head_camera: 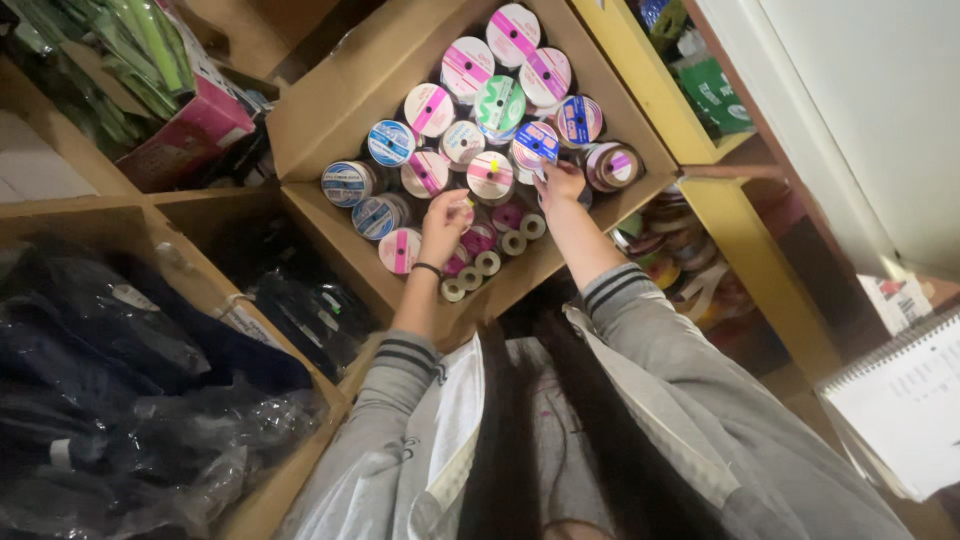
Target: The person audits inventory by selecting individual spools of ribbon from boxes and drawers, checking them against a handwritten list, and writing notes on the list using a pen.
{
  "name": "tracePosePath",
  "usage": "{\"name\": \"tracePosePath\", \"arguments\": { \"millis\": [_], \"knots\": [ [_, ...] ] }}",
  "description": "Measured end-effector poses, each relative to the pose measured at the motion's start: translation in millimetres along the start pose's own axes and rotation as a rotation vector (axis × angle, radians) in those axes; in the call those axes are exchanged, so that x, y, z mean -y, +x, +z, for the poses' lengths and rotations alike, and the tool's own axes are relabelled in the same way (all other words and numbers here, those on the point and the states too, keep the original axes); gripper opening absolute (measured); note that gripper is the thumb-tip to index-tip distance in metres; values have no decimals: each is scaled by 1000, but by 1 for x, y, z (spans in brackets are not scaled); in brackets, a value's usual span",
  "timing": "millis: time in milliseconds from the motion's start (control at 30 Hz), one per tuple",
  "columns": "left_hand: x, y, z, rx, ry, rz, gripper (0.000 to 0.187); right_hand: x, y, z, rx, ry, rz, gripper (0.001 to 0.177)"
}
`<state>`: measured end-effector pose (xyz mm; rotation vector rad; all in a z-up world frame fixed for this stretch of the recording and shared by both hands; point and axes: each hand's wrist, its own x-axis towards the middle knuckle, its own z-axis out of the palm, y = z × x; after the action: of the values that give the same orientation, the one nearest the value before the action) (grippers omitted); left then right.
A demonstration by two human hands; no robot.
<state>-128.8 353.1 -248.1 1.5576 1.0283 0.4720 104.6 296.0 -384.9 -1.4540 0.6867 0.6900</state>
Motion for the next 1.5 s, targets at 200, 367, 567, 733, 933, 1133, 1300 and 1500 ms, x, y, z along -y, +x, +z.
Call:
{"name": "tracePosePath", "arguments": {
  "millis": [200, 367, 567, 733, 933, 1133, 1300, 1500],
  "knots": [
    [27, 8, 32, 114, -132, -74, 31, 16, -52, -59, 276, -320, -171, 33],
    [-15, -2, 71, 198, -46, -14, 23, 122, -173, -109, 703, -409, -54, 14],
    [-42, -32, 141, 337, -51, 68, 20, 150, -165, -239, 692, -299, -62, 14],
    [-50, -67, 200, 554, -115, 21, 19, 112, -92, -360, 359, -417, -57, 25],
    [-21, -103, 247, 673, -39, -54, 20, 23, -28, -465, 219, -382, 29, 32],
    [-24, -139, 241, 644, 9, -19, 18, 41, -52, -417, 400, -644, -30, 24],
    [-22, -161, 186, 502, 27, -60, 17, -2, 28, -362, 509, -877, -109, 23],
    [14, -192, 122, 332, 51, -126, 19, -34, 76, -317, 485, -888, -147, 42]
  ]
}}
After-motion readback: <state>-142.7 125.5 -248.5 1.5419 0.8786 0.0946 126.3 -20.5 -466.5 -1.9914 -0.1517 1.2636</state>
